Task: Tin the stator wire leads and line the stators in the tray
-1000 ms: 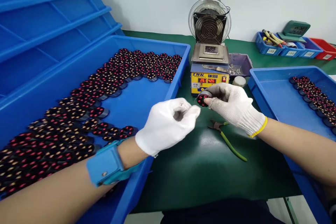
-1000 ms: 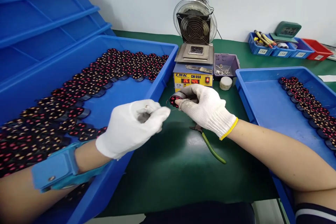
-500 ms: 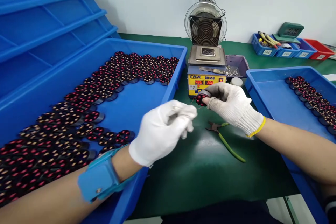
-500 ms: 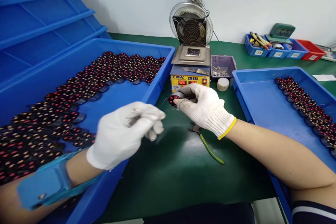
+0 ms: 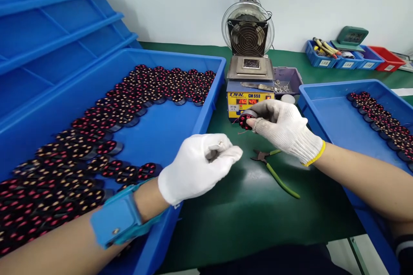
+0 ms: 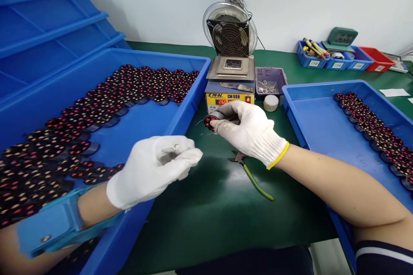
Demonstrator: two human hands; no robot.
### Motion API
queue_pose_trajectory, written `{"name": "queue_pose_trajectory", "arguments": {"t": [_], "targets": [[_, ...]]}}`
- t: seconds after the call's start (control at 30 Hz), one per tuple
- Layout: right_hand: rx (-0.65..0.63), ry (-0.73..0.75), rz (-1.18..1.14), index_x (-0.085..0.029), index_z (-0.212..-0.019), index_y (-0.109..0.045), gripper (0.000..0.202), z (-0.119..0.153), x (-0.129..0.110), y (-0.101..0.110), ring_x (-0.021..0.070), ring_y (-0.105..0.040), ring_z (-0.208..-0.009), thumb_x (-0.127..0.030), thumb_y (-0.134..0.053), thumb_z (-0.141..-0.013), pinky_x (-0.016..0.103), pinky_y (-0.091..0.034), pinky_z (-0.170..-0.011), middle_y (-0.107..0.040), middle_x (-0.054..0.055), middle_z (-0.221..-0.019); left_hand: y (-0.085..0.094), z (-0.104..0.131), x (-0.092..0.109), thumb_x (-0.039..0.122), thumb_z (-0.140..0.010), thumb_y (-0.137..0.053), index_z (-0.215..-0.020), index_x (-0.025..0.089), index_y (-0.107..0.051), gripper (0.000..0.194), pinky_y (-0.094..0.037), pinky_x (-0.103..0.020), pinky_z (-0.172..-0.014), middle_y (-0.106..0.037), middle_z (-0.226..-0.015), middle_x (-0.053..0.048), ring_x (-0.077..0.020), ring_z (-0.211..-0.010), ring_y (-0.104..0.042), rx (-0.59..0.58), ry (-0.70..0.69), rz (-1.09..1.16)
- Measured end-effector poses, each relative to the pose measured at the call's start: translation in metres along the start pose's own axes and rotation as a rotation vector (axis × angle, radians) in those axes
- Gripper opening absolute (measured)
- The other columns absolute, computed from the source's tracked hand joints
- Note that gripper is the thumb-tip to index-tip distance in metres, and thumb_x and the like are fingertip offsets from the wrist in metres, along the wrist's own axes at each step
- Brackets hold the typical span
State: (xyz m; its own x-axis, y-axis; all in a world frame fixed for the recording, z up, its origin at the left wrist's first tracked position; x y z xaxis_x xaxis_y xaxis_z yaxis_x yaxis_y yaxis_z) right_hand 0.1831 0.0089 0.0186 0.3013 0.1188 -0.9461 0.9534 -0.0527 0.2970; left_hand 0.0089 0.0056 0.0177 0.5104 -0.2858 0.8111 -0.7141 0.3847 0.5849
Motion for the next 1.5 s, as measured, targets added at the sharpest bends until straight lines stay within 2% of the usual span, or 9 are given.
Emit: {"name": "queue_pose_trajectory", "arguments": {"t": [0.1,0.2,0.33,0.53,0.8,1.1,1.27,1.4,1.5], "targets": [[0.043,0.089,0.085,-0.017,-0.092,-0.068,0.016,-0.017,-0.004,0.013,0.0171,-0.068,-0.083,-0.025,-0.068,-0.078,0.030,-0.058,-0.076,-0.072,0.002,-0.091,-0.007,-0.004,-0.003,0.043,-0.078,-0.054,-0.050,0.021,-0.041,0.038,-0.031,-0.027,-0.049,-0.048,-0.046,0.003,-0.0117,-0.045,-0.042,-0.193,0.047,-0.091],[0.117,0.244,0.393,-0.018,-0.095,-0.068,0.016,-0.053,-0.019,0.032,0.0182,-0.066,-0.091,-0.024,-0.063,-0.081,0.033,-0.055,-0.085,-0.070,0.001,-0.095,-0.017,-0.008,-0.005,0.049,-0.080,-0.054,-0.053,0.021,-0.044,0.040,-0.030,-0.028,-0.051,-0.050,-0.049,0.002,-0.0129,-0.048,-0.043,-0.325,0.037,-0.296],[0.217,0.320,0.962,-0.022,-0.102,-0.068,0.023,-0.120,-0.042,0.050,0.0276,-0.062,-0.103,-0.034,-0.055,-0.087,0.050,-0.049,-0.091,-0.068,0.004,-0.103,-0.025,-0.010,-0.008,0.054,-0.084,-0.048,-0.060,0.022,-0.053,0.040,-0.029,-0.029,-0.053,-0.059,-0.058,0.000,-0.0161,-0.053,-0.050,-0.397,0.015,-0.463],[0.101,0.216,1.423,-0.014,-0.112,-0.065,0.029,-0.187,-0.050,0.038,0.0335,-0.062,-0.107,-0.028,-0.052,-0.090,0.050,-0.049,-0.088,-0.065,0.012,-0.108,-0.028,-0.011,-0.018,0.053,-0.086,-0.043,-0.065,0.023,-0.057,0.038,-0.032,-0.031,-0.055,-0.065,-0.066,-0.002,-0.0200,-0.059,-0.057,-0.425,-0.022,-0.478],[0.010,0.115,1.505,-0.004,-0.114,-0.066,0.031,-0.191,-0.051,0.013,0.0386,-0.060,-0.108,-0.014,-0.058,-0.085,0.054,-0.049,-0.090,-0.064,0.020,-0.108,-0.030,-0.008,-0.026,0.051,-0.084,-0.044,-0.074,0.023,-0.067,0.038,-0.038,-0.034,-0.059,-0.070,-0.076,-0.009,-0.0285,-0.070,-0.065,-0.470,-0.084,-0.439],[-0.007,0.088,1.454,-0.006,-0.112,-0.066,0.031,-0.189,-0.054,0.011,0.0396,-0.058,-0.112,-0.012,-0.063,-0.082,0.055,-0.046,-0.094,-0.063,0.021,-0.111,-0.031,-0.008,-0.026,0.051,-0.084,-0.045,-0.094,0.024,-0.073,0.040,-0.044,-0.035,-0.063,-0.073,-0.083,-0.010,-0.0294,-0.074,-0.067,-0.448,-0.085,-0.438],[0.049,0.105,1.403,-0.006,-0.111,-0.066,0.029,-0.189,-0.056,0.020,0.0356,-0.059,-0.111,-0.017,-0.060,-0.085,0.052,-0.045,-0.095,-0.064,0.020,-0.110,-0.024,-0.014,-0.020,0.049,-0.085,-0.048,-0.102,0.021,-0.072,0.040,-0.044,-0.033,-0.064,-0.073,-0.083,-0.008,-0.0249,-0.072,-0.066,-0.281,-0.056,-0.326],[0.120,0.175,1.252,-0.009,-0.101,-0.070,0.027,-0.184,-0.061,0.031,0.0241,-0.063,-0.100,-0.028,-0.060,-0.085,0.036,-0.046,-0.088,-0.067,0.013,-0.100,-0.013,-0.020,-0.015,0.048,-0.086,-0.051,-0.102,0.020,-0.069,0.037,-0.048,-0.032,-0.072,-0.073,-0.088,-0.005,-0.0218,-0.079,-0.067,-0.079,-0.001,-0.059],[0.115,0.173,1.193,-0.011,-0.093,-0.073,0.026,-0.179,-0.063,0.034,0.0191,-0.065,-0.093,-0.032,-0.064,-0.081,0.029,-0.046,-0.081,-0.068,0.008,-0.090,-0.009,-0.020,-0.013,0.047,-0.085,-0.054,-0.098,0.019,-0.069,0.035,-0.049,-0.032,-0.075,-0.073,-0.090,-0.005,-0.0206,-0.079,-0.066,-0.008,0.023,0.102]]}}
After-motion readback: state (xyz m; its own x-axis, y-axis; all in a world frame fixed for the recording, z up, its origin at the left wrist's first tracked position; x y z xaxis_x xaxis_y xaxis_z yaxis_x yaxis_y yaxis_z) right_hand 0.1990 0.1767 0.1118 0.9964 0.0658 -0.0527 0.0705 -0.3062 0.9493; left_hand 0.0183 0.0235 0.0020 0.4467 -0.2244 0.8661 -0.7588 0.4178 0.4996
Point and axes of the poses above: each hand's wrist, its own z-axis away from the middle knuckle, its own y-axis out of the back of the hand, x = y × z, the point moved 3 cm from there along -z, towards the middle knuckle
